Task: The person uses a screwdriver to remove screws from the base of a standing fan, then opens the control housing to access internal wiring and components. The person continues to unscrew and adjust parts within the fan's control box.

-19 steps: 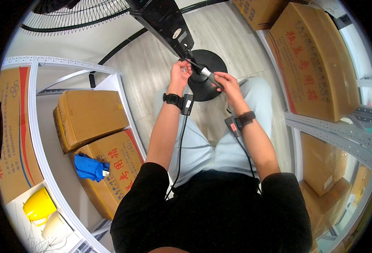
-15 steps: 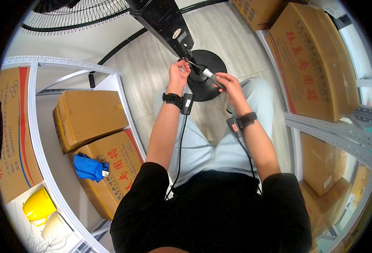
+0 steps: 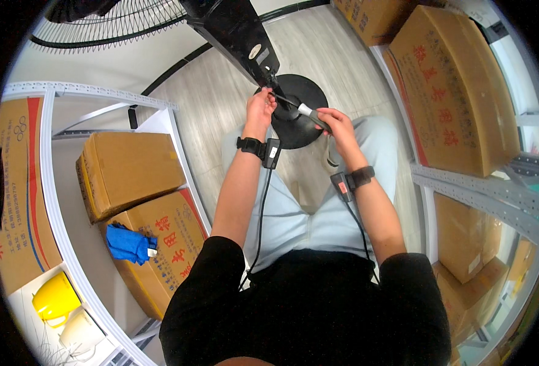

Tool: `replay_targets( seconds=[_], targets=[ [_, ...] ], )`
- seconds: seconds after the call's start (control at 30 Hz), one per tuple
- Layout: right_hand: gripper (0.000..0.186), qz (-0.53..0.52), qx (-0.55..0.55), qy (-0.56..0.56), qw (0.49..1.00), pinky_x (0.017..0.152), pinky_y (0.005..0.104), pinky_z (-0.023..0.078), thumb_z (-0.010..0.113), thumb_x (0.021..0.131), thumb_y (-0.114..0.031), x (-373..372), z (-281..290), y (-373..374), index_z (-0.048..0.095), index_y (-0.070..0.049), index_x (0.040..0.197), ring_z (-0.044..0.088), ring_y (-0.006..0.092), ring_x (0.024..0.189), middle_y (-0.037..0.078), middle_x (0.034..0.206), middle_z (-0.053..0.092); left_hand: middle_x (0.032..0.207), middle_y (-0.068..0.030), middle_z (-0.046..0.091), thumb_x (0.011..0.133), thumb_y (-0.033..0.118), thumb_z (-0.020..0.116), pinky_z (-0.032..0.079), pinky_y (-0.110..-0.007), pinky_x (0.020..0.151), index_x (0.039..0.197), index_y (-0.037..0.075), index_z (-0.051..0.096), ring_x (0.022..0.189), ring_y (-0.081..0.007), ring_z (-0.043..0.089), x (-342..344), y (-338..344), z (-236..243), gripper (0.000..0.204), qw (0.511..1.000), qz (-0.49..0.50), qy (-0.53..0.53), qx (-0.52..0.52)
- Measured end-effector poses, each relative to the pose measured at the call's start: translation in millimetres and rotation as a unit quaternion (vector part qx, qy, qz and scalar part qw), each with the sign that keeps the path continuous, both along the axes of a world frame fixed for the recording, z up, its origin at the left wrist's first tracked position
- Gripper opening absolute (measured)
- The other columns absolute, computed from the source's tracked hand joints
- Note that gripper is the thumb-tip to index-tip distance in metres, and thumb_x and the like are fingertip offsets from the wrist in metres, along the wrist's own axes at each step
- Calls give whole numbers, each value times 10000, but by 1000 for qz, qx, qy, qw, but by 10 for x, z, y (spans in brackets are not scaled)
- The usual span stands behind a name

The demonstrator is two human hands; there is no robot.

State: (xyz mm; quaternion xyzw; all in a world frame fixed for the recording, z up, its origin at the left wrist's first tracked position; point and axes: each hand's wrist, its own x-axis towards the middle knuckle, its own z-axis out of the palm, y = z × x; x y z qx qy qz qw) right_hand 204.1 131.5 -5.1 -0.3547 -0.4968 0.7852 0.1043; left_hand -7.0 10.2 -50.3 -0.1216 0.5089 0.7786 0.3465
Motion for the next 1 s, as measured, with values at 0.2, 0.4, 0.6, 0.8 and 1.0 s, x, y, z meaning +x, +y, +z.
replay_targets(
  seconds=[0.2, 0.4, 0.6, 0.8, 1.0],
  targets=[
    [253, -92, 25, 9, 995, 602, 216, 427, 624, 900, -193, -80, 185, 99, 671, -34, 1091, 652, 91, 739, 26, 903, 691, 872, -113, 590, 928, 51, 519, 484, -295, 630, 1044, -75, 590, 725, -176, 554, 7, 76, 73, 186, 998, -16, -65, 15],
    [255, -79, 36, 5, 996, 603, 219, 434, 622, 901, -199, -245, 179, 245, 670, -29, 1084, 655, 99, 740, 35, 907, 692, 898, -129, 610, 860, 19, 509, 505, -306, 652, 1058, -64, 602, 725, -182, 563, 34, 222, 17, 234, 996, -10, -70, 59],
    [252, -61, 19, 1, 998, 595, 216, 442, 613, 908, -209, -342, 94, 315, 672, -44, 1089, 664, 96, 724, 24, 905, 692, 875, -81, 613, 943, 106, 515, 501, -294, 630, 1045, -20, 616, 694, -162, 548, 55, 379, 9, 191, 997, -19, -45, 60],
    [263, -37, 30, 5, 999, 590, 201, 443, 587, 926, -213, -449, 66, 389, 669, -43, 1109, 666, 92, 721, 18, 901, 691, 765, -23, 574, 979, 135, 524, 454, -267, 544, 1019, 31, 642, 619, -116, 520, 72, 511, 55, 163, 996, -34, -55, 54],
    [273, 2, 8, 12, 1000, 556, 199, 433, 560, 941, -206, -529, 101, 512, 656, -14, 1109, 662, 92, 715, 48, 898, 699, 747, -5, 532, 947, 168, 564, 404, -254, 526, 1018, 21, 639, 593, -100, 481, -4, 596, 29, 179, 988, -66, -80, 115]
  ],
)
